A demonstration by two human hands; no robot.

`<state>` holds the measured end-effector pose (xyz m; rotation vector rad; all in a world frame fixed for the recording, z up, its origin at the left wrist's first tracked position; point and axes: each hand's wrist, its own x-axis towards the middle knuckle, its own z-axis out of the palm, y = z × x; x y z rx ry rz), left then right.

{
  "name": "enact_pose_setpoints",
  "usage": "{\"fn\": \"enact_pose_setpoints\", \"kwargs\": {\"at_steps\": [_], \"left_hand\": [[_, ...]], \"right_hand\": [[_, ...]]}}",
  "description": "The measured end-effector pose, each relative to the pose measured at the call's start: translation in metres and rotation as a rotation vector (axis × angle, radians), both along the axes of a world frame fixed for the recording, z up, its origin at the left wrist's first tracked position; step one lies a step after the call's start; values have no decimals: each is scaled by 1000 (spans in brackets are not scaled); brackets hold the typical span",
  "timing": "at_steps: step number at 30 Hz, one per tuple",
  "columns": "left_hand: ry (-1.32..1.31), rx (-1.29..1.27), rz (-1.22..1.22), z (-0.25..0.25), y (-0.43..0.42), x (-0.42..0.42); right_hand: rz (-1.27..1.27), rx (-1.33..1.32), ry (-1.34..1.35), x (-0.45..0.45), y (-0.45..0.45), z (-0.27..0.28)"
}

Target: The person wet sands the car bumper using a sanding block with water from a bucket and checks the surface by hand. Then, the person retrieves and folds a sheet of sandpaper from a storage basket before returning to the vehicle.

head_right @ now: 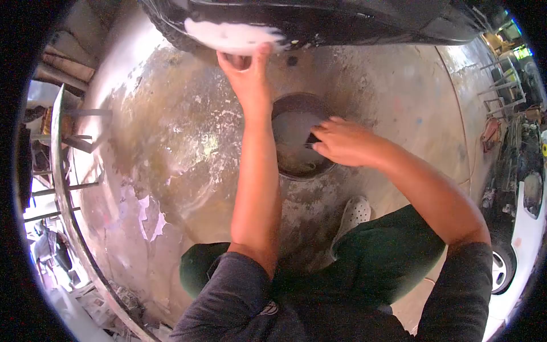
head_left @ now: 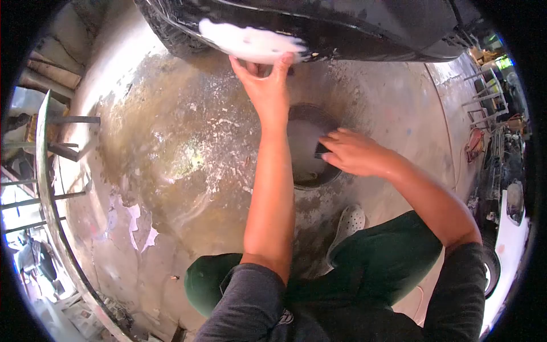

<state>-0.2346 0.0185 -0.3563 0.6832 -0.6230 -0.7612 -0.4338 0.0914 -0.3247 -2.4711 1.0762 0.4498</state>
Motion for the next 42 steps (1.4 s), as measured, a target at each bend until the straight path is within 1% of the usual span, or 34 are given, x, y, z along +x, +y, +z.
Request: {"fn": "enact_pose_setpoints", "kwargs": {"at_steps": [1, 3, 5, 6, 7, 9, 10, 11, 13, 14, 15, 16, 17, 19, 21, 22, 23, 25, 26, 29, 30, 31, 32, 34, 35, 36, 37, 39, 42], "left_hand": [[69, -13, -46, 1, 2, 5], [48, 63, -68, 5, 7, 13], [10, 167, -71, 8, 12, 22], [36, 190, -41, 3, 8, 25], [57, 189, -64, 1, 11, 32], [101, 177, -112, 4, 14, 47], [81, 188, -117, 7, 15, 53], [94, 180, -146, 8, 17, 58], [123, 155, -209, 9, 16, 66], [57, 163, -266, 10, 15, 71], [69, 163, -281, 9, 14, 72], [80, 162, -299, 8, 10, 72], [90, 159, -318, 9, 7, 71], [176, 188, -395, 19, 14, 68], [234, 209, -443, 19, 12, 70], [251, 215, -451, 16, 5, 74], [267, 222, -460, 11, 0, 77], [285, 291, -420, 19, 5, 73], [291, 325, -399, 22, 7, 72], [209, 245, -531, 6, 0, 87], [260, 37, -647, -2, -1, 97], [350, 95, -529, 19, 7, 88], [432, 150, -405, 40, 15, 80], [324, 137, -505, 28, 10, 84], [269, 115, -541, 19, 3, 94], [274, 196, -614, -2, -10, 104], [263, 246, -557, 8, -7, 100], [246, 359, -440, 30, 4, 84], [222, 237, -463, 23, 2, 87]], "right_hand": [[46, 16, 28, 15, -2, -3], [198, -8, 198, 46, -11, -31], [213, -30, 388, 64, -15, -87], [177, 16, 438, 70, -19, -123], [139, 61, 489, 73, -20, -157], [-131, -34, 402, 74, -8, -214], [-266, -82, 357, 78, -3, -218], [-140, -50, 389, 75, -2, -221], [108, 10, 448, 77, -6, -166], [149, -24, 413, 78, -9, -117], [189, -54, 379, 77, -10, -65], [156, -259, 256, 75, -10, -26], [121, -349, 64, 73, -14, 10], [230, -830, -358, 65, -35, 33], [262, -1049, -326, 68, -47, 66], [279, -1158, -312, 70, -53, 74], [310, -1179, -369, 65, -64, 70], [374, -1216, -492, 65, -81, 65], [400, -1247, -474, 64, -85, 63], [438, -1392, -539, 125, -84, 62], [437, -1429, -544, 149, -89, 59], [436, -1464, -544, 171, -96, 54], [379, -1570, -524, 185, -103, 50], [362, -1420, -567, 160, -88, 53], [371, -1386, -533, 136, -87, 56], [380, -1352, -500, 112, -86, 58], [389, -1317, -466, 87, -85, 60], [401, -1289, -492, 62, -92, 54], [476, -1352, -594, 126, -95, 59]]}}
